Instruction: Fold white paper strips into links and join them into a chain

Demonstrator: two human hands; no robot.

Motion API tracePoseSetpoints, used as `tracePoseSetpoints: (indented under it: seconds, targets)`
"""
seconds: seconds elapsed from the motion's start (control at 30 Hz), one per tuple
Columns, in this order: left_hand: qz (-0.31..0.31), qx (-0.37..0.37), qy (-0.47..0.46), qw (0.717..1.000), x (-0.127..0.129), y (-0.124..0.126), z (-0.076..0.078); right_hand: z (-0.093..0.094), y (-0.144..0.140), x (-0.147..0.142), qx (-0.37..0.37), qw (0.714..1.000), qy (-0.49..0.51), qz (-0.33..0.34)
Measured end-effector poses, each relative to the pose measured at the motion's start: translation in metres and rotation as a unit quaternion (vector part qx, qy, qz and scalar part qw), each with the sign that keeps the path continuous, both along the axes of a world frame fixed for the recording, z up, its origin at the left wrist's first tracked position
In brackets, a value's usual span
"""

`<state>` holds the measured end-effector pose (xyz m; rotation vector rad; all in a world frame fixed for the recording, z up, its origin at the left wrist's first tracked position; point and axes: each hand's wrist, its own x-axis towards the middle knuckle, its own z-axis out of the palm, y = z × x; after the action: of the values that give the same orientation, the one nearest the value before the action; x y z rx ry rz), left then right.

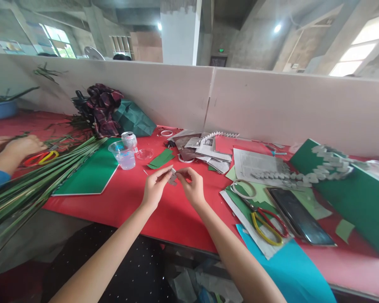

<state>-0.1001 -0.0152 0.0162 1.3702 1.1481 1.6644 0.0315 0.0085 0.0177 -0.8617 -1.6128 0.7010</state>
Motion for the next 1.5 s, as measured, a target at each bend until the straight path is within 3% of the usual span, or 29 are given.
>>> tracePoseSetpoints:
  seconds: [0.1, 0.23, 0.53, 0.73, 0.8, 0.93, 1.03, 1.27, 1.5]
  targets:
    - [-0.014, -0.057, -0.073, 0.996, 0.001, 0.000, 0.003, -0.002, 0.000, -0.001, 0.002, 1.000, -0.005, 0.007]
    - [-0.037, -0.064, -0.075, 0.994, -0.001, -0.001, 0.005, -0.002, 0.001, 0.001, 0.041, 0.998, -0.043, -0.010]
    - [-0.050, 0.015, 0.040, 0.998, -0.007, -0.001, 0.003, -0.002, 0.001, 0.008, 0.099, 0.988, -0.119, -0.008]
    - [-0.021, 0.046, 0.125, 0.991, -0.011, -0.003, 0.005, -0.004, 0.004, 0.009, 0.112, 0.979, -0.169, -0.010]
    - [-0.024, 0.030, 0.098, 0.994, -0.011, -0.003, 0.006, -0.003, 0.004, 0.007, 0.084, 0.986, -0.141, 0.002]
    - [-0.058, -0.059, -0.064, 0.995, -0.006, 0.000, 0.005, 0.000, 0.002, 0.003, 0.011, 1.000, -0.018, 0.018]
    - [-0.066, -0.076, -0.101, 0.990, -0.004, 0.003, 0.002, 0.001, 0.001, 0.001, 0.002, 0.999, 0.006, 0.040]
    - [-0.078, -0.059, -0.045, 0.994, -0.013, 0.005, 0.005, 0.000, 0.006, 0.009, 0.131, 0.982, -0.131, 0.039]
    - [-0.133, -0.081, -0.083, 0.984, -0.017, 0.004, 0.005, 0.004, 0.008, 0.018, 0.194, 0.960, -0.201, 0.036]
